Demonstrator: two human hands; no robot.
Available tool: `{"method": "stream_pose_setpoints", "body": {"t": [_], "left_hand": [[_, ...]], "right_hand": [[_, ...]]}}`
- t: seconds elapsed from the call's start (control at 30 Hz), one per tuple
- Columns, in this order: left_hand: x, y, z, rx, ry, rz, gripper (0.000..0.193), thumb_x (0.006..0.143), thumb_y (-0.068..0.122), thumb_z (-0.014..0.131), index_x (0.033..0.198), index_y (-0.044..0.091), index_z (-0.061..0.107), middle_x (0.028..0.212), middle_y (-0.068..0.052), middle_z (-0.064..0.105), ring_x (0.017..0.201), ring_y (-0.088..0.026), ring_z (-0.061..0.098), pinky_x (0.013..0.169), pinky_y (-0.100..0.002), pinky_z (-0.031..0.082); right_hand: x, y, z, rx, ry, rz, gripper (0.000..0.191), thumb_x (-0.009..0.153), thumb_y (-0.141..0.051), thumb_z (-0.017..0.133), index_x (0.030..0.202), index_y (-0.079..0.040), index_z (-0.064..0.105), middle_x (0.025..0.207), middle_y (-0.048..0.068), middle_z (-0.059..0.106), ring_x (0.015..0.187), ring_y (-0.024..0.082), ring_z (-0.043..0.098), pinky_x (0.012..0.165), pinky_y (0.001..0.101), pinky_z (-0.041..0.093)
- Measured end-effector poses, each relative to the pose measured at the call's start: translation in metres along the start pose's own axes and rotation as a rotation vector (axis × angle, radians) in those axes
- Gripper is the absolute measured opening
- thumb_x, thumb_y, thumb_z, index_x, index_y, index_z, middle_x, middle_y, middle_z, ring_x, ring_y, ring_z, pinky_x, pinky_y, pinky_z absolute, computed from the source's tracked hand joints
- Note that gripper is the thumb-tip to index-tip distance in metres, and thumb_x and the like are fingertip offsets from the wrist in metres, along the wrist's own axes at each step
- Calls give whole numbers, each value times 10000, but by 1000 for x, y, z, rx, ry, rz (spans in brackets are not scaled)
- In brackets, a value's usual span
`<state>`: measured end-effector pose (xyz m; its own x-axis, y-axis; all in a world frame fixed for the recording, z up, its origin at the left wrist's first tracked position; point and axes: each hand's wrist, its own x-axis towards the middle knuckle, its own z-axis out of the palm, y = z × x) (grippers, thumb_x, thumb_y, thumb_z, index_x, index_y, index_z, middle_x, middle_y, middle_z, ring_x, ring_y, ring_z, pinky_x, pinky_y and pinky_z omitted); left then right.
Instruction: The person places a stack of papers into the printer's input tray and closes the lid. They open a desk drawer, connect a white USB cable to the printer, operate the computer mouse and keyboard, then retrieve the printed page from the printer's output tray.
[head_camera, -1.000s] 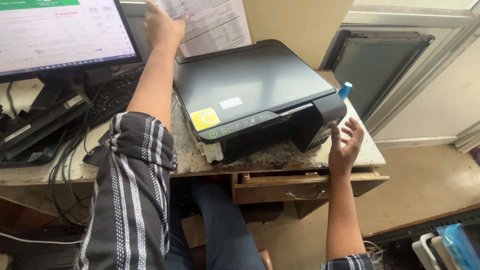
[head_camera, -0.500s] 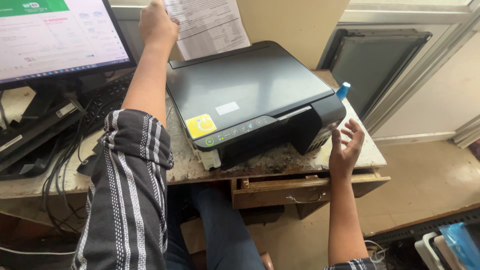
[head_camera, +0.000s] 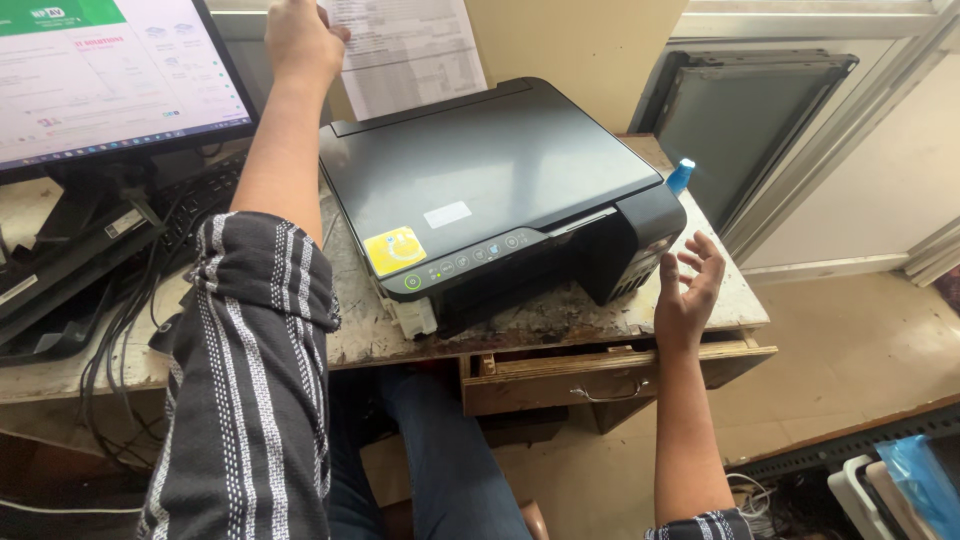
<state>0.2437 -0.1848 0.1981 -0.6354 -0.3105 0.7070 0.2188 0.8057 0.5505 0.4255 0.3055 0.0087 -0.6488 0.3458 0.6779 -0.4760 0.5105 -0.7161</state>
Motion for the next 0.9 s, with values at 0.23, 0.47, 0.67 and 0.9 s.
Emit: {"method": "stream_pose_setpoints", "body": {"t": [0.23, 0.47, 0.67, 0.9], "left_hand": [[-9, -6, 5, 30, 19, -85, 260, 847, 225, 877, 935, 48, 707, 991, -126, 740, 979, -333, 724, 851, -433, 564], [-7, 4, -11, 133, -208, -325, 1022, 816, 669, 810, 1497, 67, 343, 1588, -250, 228, 1462, -491, 133, 1129, -603, 257], [-13, 13, -2, -43, -362, -462, 1055, 895, 845, 370, 1639, 132, 144, 1688, -232, 97, 1562, -472, -51, 1238, -588, 140], [-30, 8, 1, -140, -279, -390, 1130, 872, 879, 276, 1615, 59, 49, 1632, -216, 246, 1488, -496, 103, 1206, -530, 180]], "right_hand": [[-1, 3, 0, 10, -9, 1, 609, 1044, -441, 680, 1470, -46, 496, 1356, 124, 561, 1213, 227, 569, 968, 369, 491], [-1, 2, 0, 10, 3, -4, 619, 1048, -442, 679, 1480, -40, 490, 1352, 125, 558, 1212, 227, 567, 958, 366, 492], [-1, -1, 2, -15, 3, -21, 613, 1052, -448, 671, 1475, -41, 496, 1341, 126, 547, 1196, 228, 570, 940, 370, 498], [0, 22, 0, 43, 24, -23, 567, 1102, -439, 609, 1488, -42, 487, 1350, 117, 555, 1207, 209, 542, 975, 362, 472]]}}
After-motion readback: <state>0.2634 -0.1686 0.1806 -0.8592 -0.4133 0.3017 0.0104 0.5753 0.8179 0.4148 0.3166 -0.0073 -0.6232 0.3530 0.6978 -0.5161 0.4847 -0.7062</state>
